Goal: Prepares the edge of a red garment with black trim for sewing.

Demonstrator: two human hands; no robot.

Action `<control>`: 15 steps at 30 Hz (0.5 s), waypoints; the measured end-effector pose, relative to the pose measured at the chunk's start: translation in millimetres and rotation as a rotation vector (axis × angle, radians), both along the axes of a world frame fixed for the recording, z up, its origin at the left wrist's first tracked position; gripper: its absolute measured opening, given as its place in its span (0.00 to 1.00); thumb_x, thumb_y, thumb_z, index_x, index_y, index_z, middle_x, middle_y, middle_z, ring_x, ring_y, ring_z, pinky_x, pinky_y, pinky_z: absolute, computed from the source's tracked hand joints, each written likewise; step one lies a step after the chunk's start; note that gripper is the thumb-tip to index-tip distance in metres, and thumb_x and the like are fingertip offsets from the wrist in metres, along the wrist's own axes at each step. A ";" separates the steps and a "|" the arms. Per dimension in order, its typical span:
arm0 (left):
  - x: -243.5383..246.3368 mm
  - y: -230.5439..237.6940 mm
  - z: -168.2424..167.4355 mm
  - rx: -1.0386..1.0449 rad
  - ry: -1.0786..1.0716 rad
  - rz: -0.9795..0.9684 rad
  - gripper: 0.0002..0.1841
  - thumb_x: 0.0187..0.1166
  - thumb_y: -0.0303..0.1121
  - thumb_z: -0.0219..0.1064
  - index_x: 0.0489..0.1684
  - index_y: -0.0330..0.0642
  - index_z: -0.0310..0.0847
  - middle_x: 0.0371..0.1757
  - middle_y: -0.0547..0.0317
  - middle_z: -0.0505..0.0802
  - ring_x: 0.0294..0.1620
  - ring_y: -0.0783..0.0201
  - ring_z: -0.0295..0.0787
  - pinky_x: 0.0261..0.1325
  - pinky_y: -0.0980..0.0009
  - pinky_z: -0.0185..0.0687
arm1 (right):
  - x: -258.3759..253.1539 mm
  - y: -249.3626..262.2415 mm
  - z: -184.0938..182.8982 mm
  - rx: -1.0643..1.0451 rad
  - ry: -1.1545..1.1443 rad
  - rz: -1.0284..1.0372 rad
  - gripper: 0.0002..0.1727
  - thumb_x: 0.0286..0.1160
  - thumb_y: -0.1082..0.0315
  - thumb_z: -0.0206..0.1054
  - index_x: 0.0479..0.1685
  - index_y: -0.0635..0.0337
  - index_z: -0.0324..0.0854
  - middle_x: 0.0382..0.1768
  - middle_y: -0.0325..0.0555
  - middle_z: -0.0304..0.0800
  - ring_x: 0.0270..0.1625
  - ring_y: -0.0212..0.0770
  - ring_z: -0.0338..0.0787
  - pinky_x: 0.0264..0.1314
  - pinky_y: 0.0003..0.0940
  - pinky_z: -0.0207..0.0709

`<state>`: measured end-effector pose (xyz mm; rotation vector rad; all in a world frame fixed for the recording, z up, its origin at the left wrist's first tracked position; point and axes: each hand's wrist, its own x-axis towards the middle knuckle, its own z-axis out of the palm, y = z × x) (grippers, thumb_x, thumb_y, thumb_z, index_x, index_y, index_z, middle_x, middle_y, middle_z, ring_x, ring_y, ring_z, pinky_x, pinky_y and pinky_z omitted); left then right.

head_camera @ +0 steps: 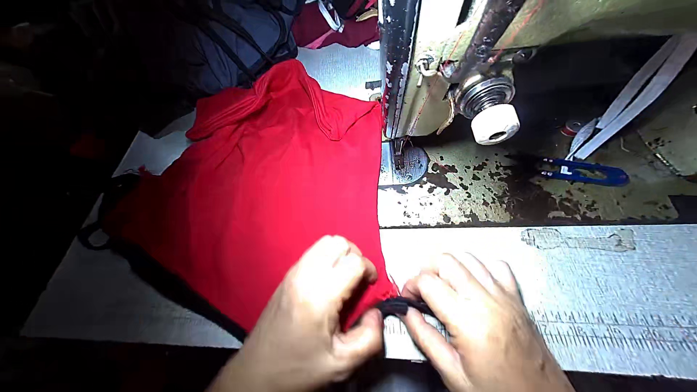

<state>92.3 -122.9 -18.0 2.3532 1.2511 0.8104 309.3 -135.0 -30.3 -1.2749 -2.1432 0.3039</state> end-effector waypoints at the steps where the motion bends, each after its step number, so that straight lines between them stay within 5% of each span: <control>1: 6.4 -9.2 -2.6 0.007 0.009 0.030 0.15 0.71 0.48 0.67 0.41 0.48 0.88 0.40 0.63 0.88 0.48 0.72 0.83 0.50 0.77 0.78 | 2.2 -2.5 0.0 -0.005 0.019 -0.015 0.12 0.76 0.54 0.62 0.32 0.45 0.88 0.31 0.34 0.87 0.40 0.38 0.86 0.47 0.43 0.68; 6: 35.2 -33.0 -2.1 0.019 0.000 0.158 0.11 0.71 0.42 0.69 0.40 0.46 0.88 0.41 0.57 0.89 0.49 0.67 0.83 0.54 0.77 0.74 | 31.2 -9.6 10.3 -0.182 0.082 0.021 0.14 0.80 0.58 0.63 0.29 0.51 0.87 0.29 0.40 0.87 0.39 0.42 0.86 0.45 0.46 0.68; 9: 38.0 -38.7 -5.5 0.043 -0.015 0.172 0.11 0.71 0.43 0.70 0.40 0.47 0.89 0.41 0.58 0.89 0.49 0.67 0.81 0.54 0.76 0.71 | 36.2 -11.2 5.5 -0.122 0.053 0.016 0.11 0.74 0.57 0.64 0.27 0.46 0.86 0.25 0.33 0.82 0.37 0.36 0.81 0.48 0.41 0.62; 15: 26.4 -38.6 0.3 0.004 -0.045 0.107 0.14 0.84 0.42 0.63 0.48 0.48 0.94 0.46 0.58 0.91 0.53 0.68 0.82 0.59 0.74 0.73 | 30.5 -11.8 0.8 -0.075 0.161 0.111 0.15 0.82 0.55 0.59 0.54 0.42 0.90 0.42 0.36 0.91 0.48 0.37 0.85 0.55 0.43 0.65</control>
